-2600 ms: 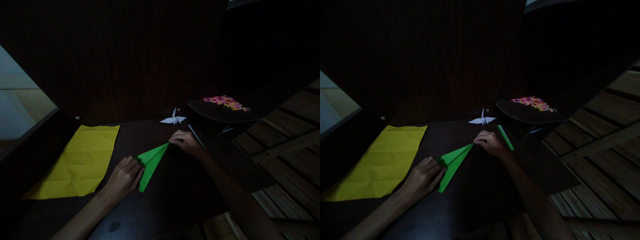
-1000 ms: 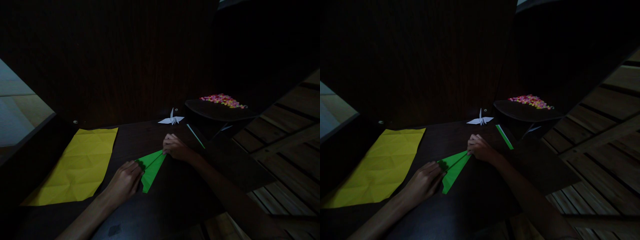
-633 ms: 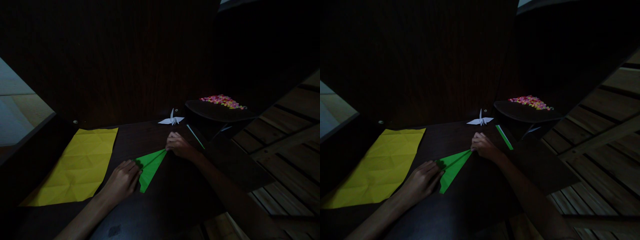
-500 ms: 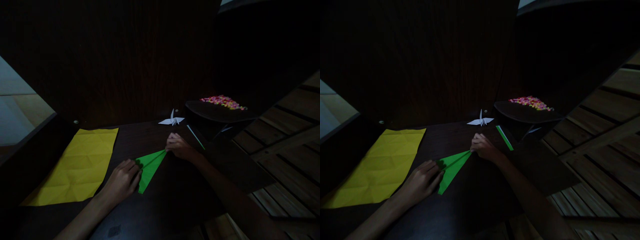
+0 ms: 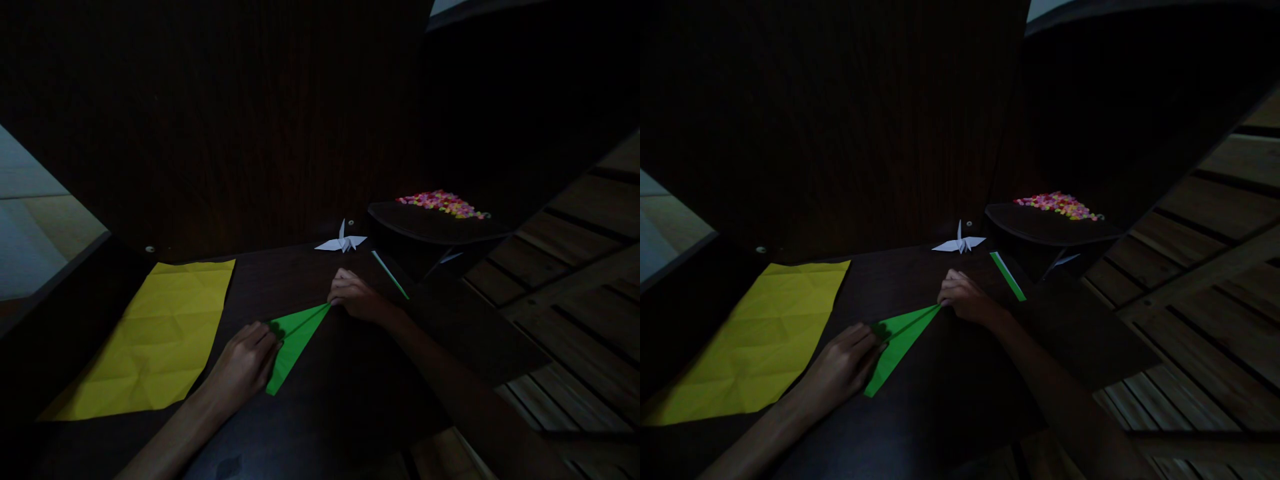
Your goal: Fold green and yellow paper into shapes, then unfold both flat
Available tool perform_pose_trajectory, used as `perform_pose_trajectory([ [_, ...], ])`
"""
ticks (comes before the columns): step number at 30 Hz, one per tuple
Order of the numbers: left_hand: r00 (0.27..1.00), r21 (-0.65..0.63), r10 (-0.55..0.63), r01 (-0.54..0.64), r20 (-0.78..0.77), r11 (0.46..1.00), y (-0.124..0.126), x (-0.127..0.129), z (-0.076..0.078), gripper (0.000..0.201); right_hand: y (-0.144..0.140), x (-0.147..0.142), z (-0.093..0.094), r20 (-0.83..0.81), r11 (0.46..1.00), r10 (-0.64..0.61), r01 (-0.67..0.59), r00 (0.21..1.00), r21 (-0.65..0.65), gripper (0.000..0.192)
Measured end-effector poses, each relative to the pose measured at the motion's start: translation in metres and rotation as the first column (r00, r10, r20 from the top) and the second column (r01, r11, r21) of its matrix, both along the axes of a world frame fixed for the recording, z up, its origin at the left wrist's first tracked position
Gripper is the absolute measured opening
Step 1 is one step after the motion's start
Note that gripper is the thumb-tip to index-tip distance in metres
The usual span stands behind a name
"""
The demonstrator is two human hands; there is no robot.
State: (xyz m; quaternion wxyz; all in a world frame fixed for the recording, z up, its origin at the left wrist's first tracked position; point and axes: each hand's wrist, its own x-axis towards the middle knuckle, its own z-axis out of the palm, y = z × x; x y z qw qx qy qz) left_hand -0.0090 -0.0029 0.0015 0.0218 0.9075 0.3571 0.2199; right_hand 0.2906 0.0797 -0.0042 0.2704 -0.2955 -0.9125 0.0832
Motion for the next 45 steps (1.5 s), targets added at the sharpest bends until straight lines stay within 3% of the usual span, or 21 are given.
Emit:
perform_pose_trajectory([
  [18,1.0,0.043,0.03,-0.029,-0.007,0.999,0.002,-0.003,-0.003,0.019,0.003,0.006,0.002,-0.027,1.0,-0.005,0.006,1.0,0.019,0.021],
  [26,0.998,0.073,0.057,-0.057,-0.008,0.996,0.005,-0.005,-0.005,0.019,0.002,0.009,0.005,0.017,0.998,-0.066,0.065,0.998,0.015,0.019],
  [31,0.997,0.076,0.076,-0.076,0.006,0.994,0.006,-0.007,-0.004,0.023,0.0,0.006,0.008,-0.002,0.996,-0.084,0.084,0.996,-0.031,0.023],
  [37,0.995,0.074,0.097,-0.099,0.027,0.992,0.006,-0.008,-0.001,0.022,-0.001,0.003,0.009,-0.052,0.992,-0.07,0.064,0.996,-0.105,0.01],
  [45,0.995,0.074,0.098,-0.099,0.021,0.992,0.006,-0.005,-0.001,0.024,-0.003,0.0,0.004,-0.008,0.998,-0.048,0.048,0.999,-0.028,0.016],
])
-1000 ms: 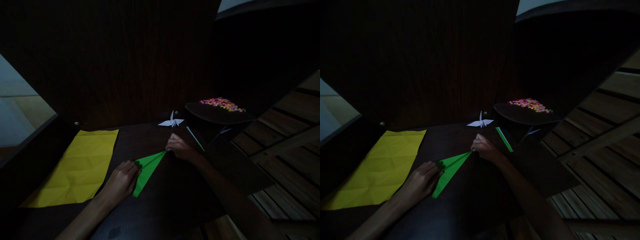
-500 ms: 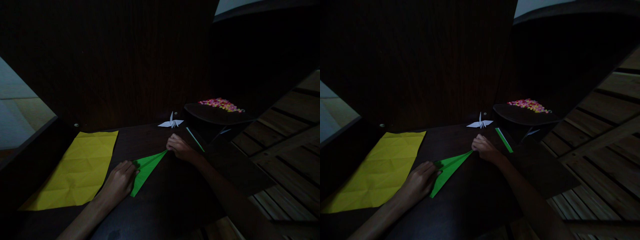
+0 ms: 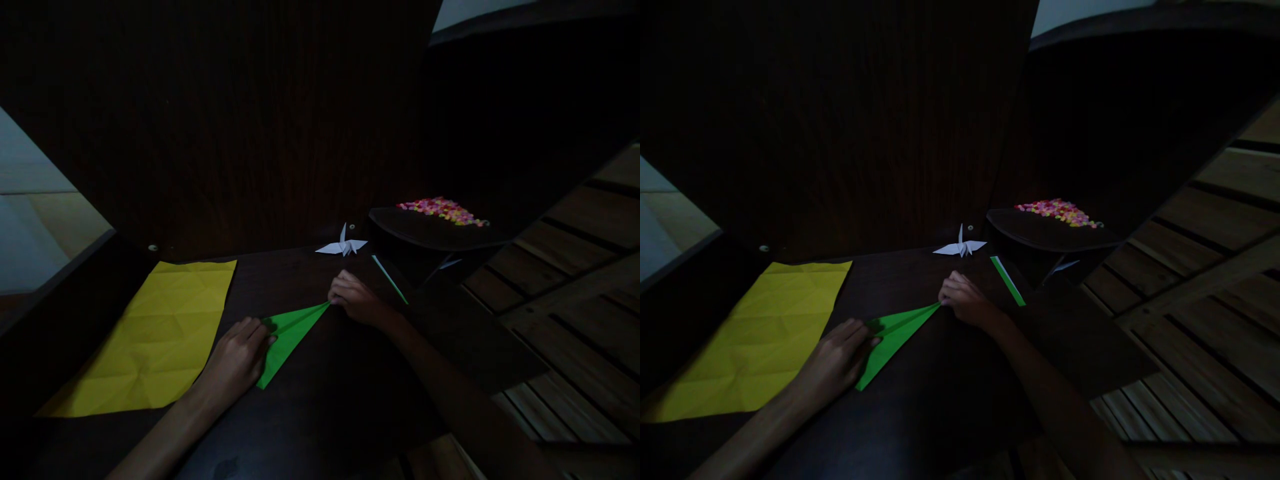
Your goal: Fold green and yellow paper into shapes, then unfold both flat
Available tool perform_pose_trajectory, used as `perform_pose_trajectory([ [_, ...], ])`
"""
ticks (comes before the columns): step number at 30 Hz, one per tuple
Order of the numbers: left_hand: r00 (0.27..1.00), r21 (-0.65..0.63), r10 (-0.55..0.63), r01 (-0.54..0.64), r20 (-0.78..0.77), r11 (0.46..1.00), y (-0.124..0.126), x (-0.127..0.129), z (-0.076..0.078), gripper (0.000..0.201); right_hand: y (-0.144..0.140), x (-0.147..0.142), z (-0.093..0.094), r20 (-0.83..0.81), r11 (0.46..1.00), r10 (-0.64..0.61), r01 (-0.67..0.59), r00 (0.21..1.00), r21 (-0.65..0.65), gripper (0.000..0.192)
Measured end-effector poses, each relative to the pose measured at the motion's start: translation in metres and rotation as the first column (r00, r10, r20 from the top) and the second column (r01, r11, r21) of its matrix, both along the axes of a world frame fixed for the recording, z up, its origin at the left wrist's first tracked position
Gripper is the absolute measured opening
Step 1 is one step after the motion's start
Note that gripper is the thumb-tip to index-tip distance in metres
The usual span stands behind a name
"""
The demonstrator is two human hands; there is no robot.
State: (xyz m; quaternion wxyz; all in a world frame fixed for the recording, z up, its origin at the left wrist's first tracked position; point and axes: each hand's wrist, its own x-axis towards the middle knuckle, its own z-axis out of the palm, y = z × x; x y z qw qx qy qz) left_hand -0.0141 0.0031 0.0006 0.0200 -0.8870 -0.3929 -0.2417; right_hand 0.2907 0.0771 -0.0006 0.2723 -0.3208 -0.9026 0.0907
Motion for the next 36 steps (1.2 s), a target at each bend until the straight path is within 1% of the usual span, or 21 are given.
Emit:
perform_pose_trajectory([
  [4,1.0,-0.006,0.013,-0.013,-0.021,1.0,0.0,0.0,0.0,0.023,0.0,-0.001,-0.001,0.042,0.999,-0.01,0.008,0.999,0.036,0.016],
  [9,0.999,-0.034,-0.018,0.017,-0.029,0.999,0.0,0.002,0.0,0.022,-0.002,-0.004,-0.002,0.076,0.999,-0.016,0.012,0.997,0.052,0.016],
  [12,0.999,-0.036,-0.033,0.032,-0.022,0.999,0.0,0.003,-0.001,0.021,-0.007,-0.01,0.0,0.088,0.999,-0.016,0.013,0.996,0.032,0.014],
  [16,0.999,-0.036,-0.053,0.053,-0.008,0.998,-0.002,0.005,-0.001,0.02,-0.015,-0.021,0.005,0.065,1.0,0.0,0.001,0.998,-0.02,0.011],
  [19,0.998,-0.047,-0.061,0.06,-0.006,0.997,-0.002,0.005,0.0,0.019,-0.018,-0.028,0.006,0.094,0.999,0.002,0.003,0.996,-0.048,0.012],
  [22,0.998,-0.05,-0.056,0.056,-0.014,0.997,-0.002,0.006,0.002,0.021,-0.017,-0.03,0.003,0.111,0.998,-0.025,0.031,0.994,-0.053,0.012],
  [28,0.998,-0.038,-0.053,0.052,-0.038,0.998,-0.003,0.007,0.002,0.021,-0.012,-0.027,-0.002,0.136,0.995,-0.095,0.092,0.986,0.029,0.011],
  [32,0.997,-0.04,-0.063,0.062,-0.036,0.997,-0.003,0.007,0.001,0.017,-0.012,-0.029,-0.003,0.139,0.992,-0.12,0.116,0.983,0.042,0.015],
  [34,0.998,-0.053,-0.061,0.059,-0.032,0.997,-0.004,0.008,0.001,0.017,-0.012,-0.031,-0.004,0.115,0.99,-0.14,0.137,0.983,0.034,0.015],
  [36,0.999,-0.07,-0.049,0.047,-0.018,0.996,-0.006,0.01,0.002,0.017,-0.013,-0.033,-0.005,0.045,0.983,-0.184,0.183,0.982,0.021,0.012],
])
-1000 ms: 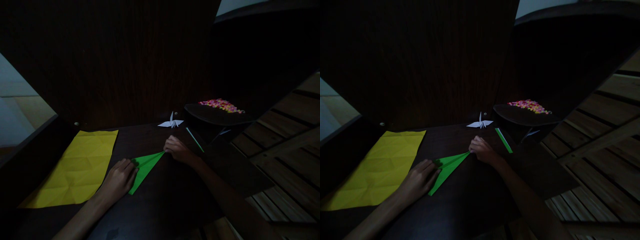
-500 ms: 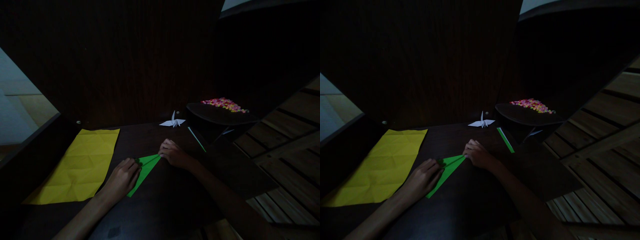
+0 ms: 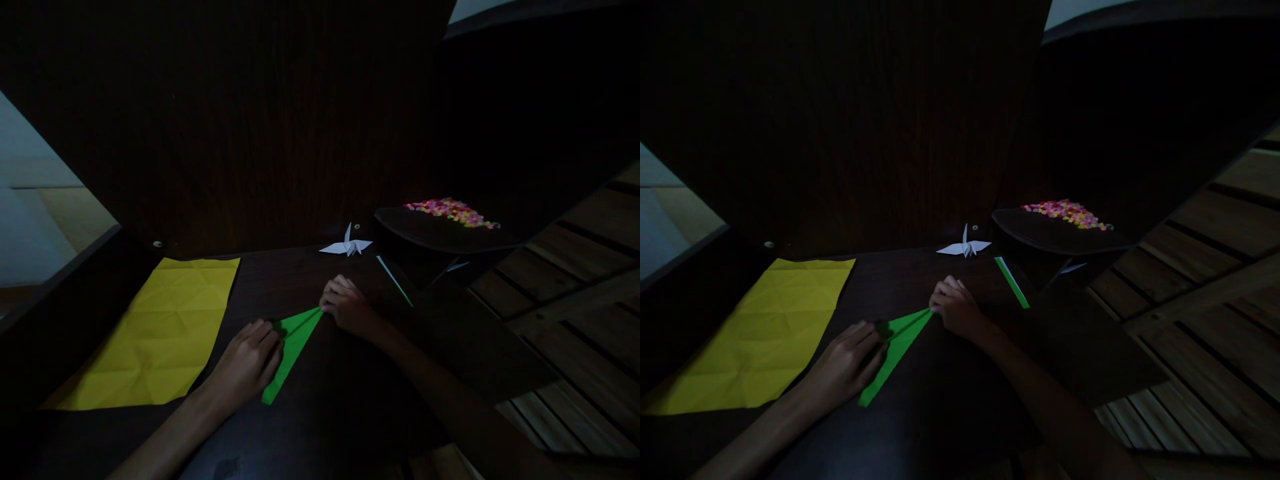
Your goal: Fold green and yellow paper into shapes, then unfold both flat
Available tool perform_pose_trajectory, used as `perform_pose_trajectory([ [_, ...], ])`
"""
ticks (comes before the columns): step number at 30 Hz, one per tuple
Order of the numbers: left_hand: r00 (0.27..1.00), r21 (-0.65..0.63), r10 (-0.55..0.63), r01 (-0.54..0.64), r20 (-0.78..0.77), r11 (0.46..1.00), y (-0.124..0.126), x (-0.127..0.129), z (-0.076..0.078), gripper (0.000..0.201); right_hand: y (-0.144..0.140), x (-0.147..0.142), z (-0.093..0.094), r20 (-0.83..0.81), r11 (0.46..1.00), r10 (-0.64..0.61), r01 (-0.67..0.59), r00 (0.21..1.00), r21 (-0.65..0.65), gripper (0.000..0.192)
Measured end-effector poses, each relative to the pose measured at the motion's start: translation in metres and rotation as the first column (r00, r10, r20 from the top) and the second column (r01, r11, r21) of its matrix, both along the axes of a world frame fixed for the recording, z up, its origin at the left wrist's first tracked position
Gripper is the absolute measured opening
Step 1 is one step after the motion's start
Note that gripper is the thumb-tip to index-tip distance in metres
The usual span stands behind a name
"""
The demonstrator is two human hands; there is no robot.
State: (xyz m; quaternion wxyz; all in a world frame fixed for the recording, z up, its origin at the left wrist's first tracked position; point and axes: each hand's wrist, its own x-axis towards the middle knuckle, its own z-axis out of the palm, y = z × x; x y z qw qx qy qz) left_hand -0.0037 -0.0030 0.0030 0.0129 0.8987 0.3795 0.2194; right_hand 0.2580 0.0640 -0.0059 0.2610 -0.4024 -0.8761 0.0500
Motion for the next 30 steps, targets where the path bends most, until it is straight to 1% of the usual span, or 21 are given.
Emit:
perform_pose_trajectory([
  [2,1.0,-0.029,0.013,-0.012,0.028,0.999,-0.003,0.003,0.003,0.013,-0.001,-0.002,-0.002,-0.095,0.999,-0.049,0.049,0.994,0.002,0.009],
  [4,0.998,-0.071,0.009,-0.004,0.065,0.997,-0.006,0.005,0.007,0.01,-0.003,-0.006,-0.003,-0.169,0.997,-0.077,0.078,0.983,0.0,0.019],
  [6,0.996,-0.121,-0.02,0.031,0.092,0.992,-0.009,0.005,0.012,0.02,-0.005,-0.009,-0.005,-0.202,0.997,-0.079,0.078,0.976,-0.01,0.022],
  [8,0.993,-0.164,-0.07,0.085,0.1,0.983,-0.011,0.004,0.017,0.027,-0.008,-0.014,-0.007,-0.209,0.998,-0.057,0.052,0.976,-0.027,0.018],
  [11,0.984,-0.221,-0.161,0.175,0.081,0.959,-0.011,0.001,0.021,0.029,-0.011,-0.019,-0.008,-0.206,0.998,0.006,-0.018,0.979,-0.057,0.008],
  [13,0.979,-0.234,-0.191,0.203,0.072,0.951,-0.01,-0.001,0.021,0.03,-0.012,-0.022,-0.009,-0.196,0.995,0.043,-0.059,0.98,-0.076,0.009],
  [15,0.981,-0.213,-0.182,0.192,0.07,0.958,-0.008,0.0,0.017,0.033,-0.014,-0.023,-0.008,-0.177,0.992,0.068,-0.085,0.982,-0.089,0.017],
  [18,0.989,-0.15,-0.134,0.141,0.054,0.979,-0.005,0.0,0.008,0.035,-0.016,-0.024,-0.005,-0.132,0.99,0.09,-0.103,0.987,-0.101,0.027],
  [20,0.995,-0.13,-0.1,0.102,0.023,0.986,-0.003,-0.001,0.002,0.04,-0.018,-0.023,-0.003,-0.096,0.987,0.1,-0.111,0.99,-0.12,0.031],
  [24,0.996,-0.172,-0.07,0.06,-0.053,0.983,-0.001,-0.005,-0.002,0.057,-0.022,-0.022,0.0,-0.054,0.979,0.144,-0.15,0.988,-0.14,0.041],
  [28,0.993,-0.215,-0.075,0.054,-0.095,0.975,-0.001,-0.007,-0.002,0.074,-0.024,-0.024,-0.002,-0.056,0.976,0.195,-0.199,0.979,-0.092,0.042],
  [30,0.991,-0.229,-0.079,0.052,-0.11,0.972,0.001,-0.007,-0.003,0.079,-0.025,-0.025,-0.004,-0.053,0.974,0.207,-0.211,0.977,-0.08,0.042],
])
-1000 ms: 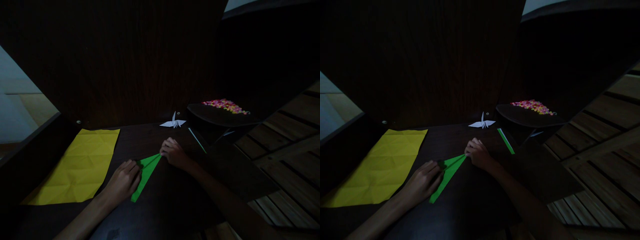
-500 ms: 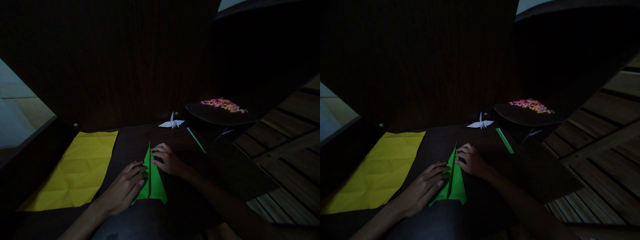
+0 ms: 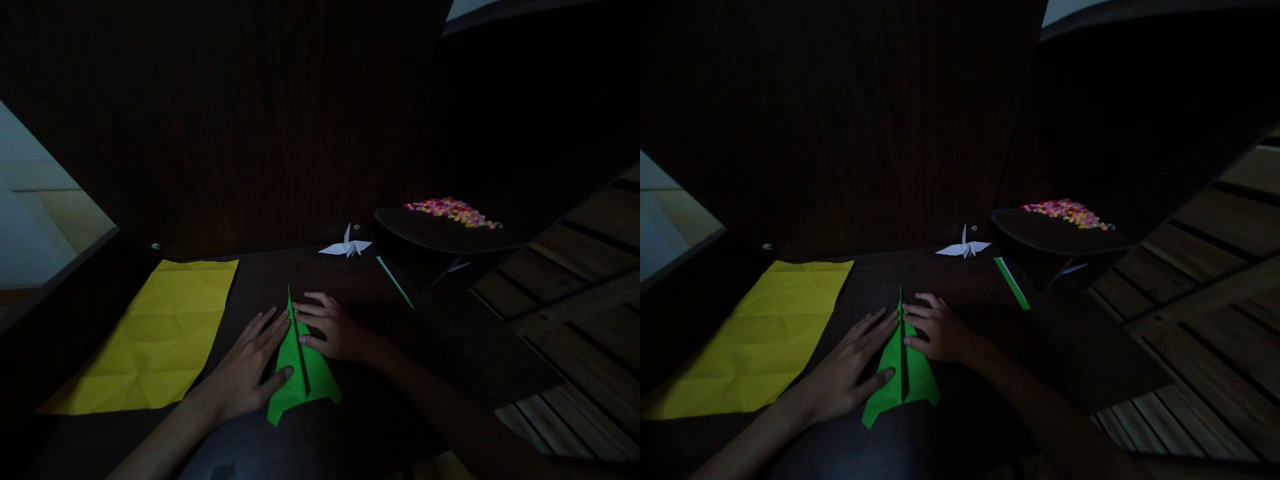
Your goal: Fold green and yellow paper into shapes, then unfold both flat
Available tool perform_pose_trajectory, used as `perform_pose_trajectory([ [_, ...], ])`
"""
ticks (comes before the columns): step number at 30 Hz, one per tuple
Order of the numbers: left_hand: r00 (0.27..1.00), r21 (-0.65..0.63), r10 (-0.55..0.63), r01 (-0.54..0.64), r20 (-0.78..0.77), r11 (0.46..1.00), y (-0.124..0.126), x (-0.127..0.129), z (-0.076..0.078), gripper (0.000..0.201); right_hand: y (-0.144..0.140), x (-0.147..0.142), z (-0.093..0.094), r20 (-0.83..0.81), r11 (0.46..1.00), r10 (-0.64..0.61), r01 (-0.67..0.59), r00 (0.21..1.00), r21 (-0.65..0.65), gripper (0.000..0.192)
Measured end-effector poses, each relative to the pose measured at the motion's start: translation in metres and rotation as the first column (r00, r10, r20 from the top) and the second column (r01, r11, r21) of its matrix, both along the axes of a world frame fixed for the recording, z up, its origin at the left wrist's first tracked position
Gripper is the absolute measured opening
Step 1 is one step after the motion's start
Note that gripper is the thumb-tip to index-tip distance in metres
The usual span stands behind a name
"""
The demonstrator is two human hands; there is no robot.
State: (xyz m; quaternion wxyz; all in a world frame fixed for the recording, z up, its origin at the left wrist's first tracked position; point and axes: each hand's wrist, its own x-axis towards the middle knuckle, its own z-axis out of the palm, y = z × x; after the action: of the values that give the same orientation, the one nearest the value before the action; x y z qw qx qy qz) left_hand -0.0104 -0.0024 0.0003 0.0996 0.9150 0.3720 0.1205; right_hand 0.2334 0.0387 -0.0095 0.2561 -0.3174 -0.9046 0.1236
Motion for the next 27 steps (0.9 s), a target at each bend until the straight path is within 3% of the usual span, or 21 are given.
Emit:
perform_pose_trajectory([
  [8,1.0,0.003,-0.004,0.004,0.003,1.0,0.007,-0.001,-0.001,0.068,-0.001,-0.003,-0.001,0.03,1.0,0.008,-0.008,1.0,-0.004,0.038],
  [14,0.999,0.008,0.033,-0.033,0.016,0.999,0.006,0.0,0.002,0.075,-0.001,-0.006,0.0,0.029,1.0,-0.002,0.002,1.0,0.017,0.039],
  [20,0.999,0.001,-0.029,0.029,-0.03,1.0,0.008,0.0,0.002,0.066,0.002,-0.006,-0.002,0.009,0.999,-0.015,0.016,1.0,-0.046,0.031],
  [27,1.0,0.009,-0.019,0.019,-0.006,1.0,0.008,0.0,0.0,0.065,0.009,-0.007,-0.004,-0.042,0.995,-0.025,0.02,0.999,-0.095,0.045],
])
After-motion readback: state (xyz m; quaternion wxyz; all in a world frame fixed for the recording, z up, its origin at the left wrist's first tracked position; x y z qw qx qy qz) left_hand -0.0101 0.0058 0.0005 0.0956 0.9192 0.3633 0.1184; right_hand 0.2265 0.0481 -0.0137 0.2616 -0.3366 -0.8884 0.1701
